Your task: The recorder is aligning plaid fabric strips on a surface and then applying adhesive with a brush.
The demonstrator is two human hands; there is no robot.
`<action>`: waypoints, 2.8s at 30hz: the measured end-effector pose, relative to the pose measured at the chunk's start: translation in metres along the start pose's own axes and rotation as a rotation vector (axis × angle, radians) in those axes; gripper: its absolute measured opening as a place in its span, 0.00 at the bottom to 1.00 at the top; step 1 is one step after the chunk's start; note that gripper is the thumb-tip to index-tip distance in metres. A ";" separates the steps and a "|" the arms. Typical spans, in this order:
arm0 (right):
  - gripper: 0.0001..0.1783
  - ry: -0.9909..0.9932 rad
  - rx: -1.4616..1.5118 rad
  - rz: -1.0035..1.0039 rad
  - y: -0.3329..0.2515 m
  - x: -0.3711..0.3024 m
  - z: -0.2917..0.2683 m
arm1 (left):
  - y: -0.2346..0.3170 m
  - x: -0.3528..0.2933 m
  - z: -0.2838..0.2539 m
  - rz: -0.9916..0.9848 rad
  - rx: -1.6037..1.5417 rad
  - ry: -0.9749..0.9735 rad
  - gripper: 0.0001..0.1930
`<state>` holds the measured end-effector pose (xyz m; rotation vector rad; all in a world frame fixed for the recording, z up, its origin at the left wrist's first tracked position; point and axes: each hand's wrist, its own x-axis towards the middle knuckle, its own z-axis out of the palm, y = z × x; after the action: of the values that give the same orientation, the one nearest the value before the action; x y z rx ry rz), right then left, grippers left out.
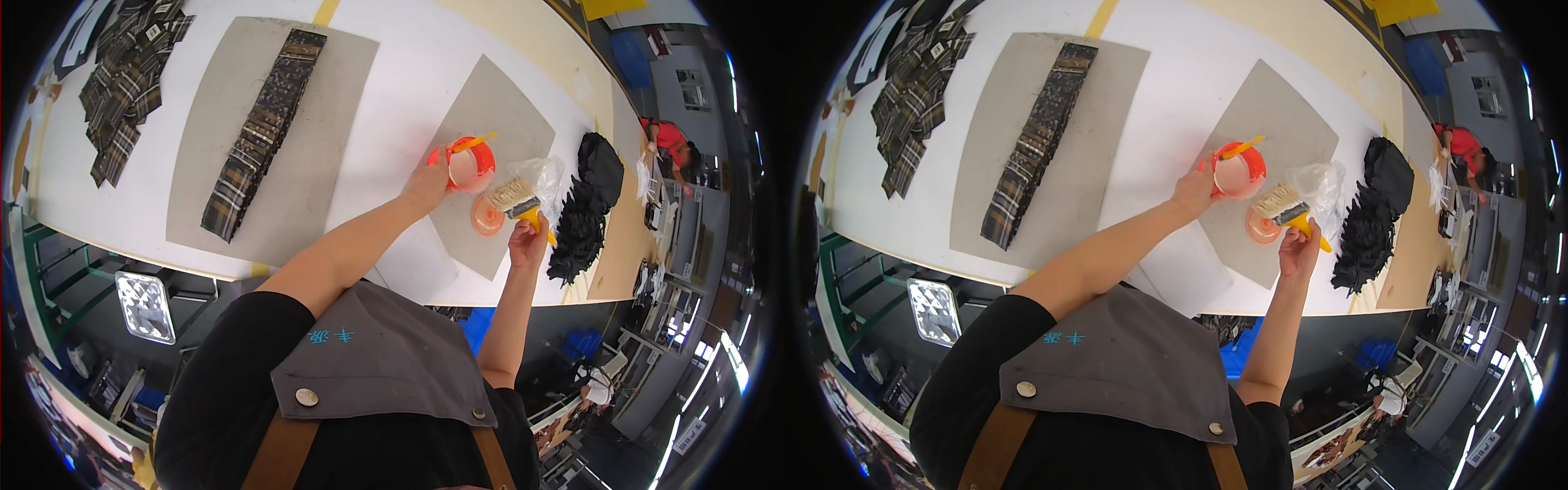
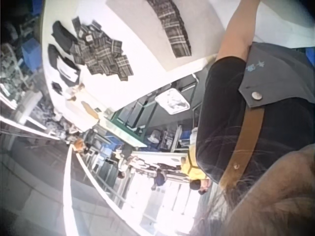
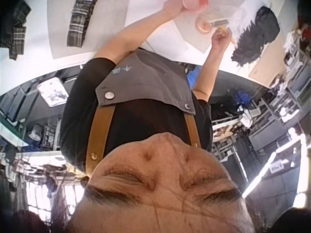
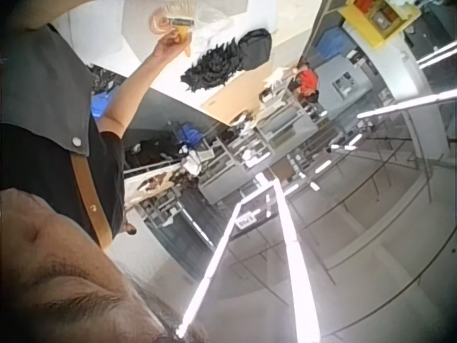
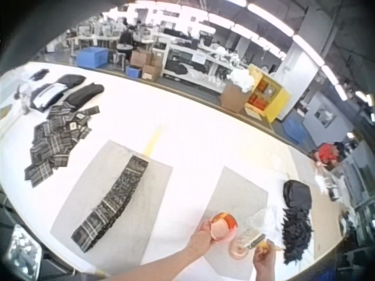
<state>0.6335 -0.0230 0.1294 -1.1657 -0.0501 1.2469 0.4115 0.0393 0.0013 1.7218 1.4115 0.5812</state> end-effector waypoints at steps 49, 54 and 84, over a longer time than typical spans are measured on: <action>0.09 -0.745 -0.930 -0.516 0.171 0.006 0.312 | -0.190 -0.098 -0.271 0.212 0.088 0.546 0.15; 0.08 -0.903 -1.061 -0.620 0.202 0.006 0.339 | -0.197 -0.090 -0.268 0.204 0.097 0.508 0.17; 0.06 -1.532 -1.451 -0.541 0.275 0.100 0.450 | -0.218 -0.063 -0.256 0.077 0.245 0.317 0.25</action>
<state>0.2123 0.3079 0.0942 -0.8185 -2.5246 1.2301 0.0713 0.0650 -0.0239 1.9470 1.6997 0.7773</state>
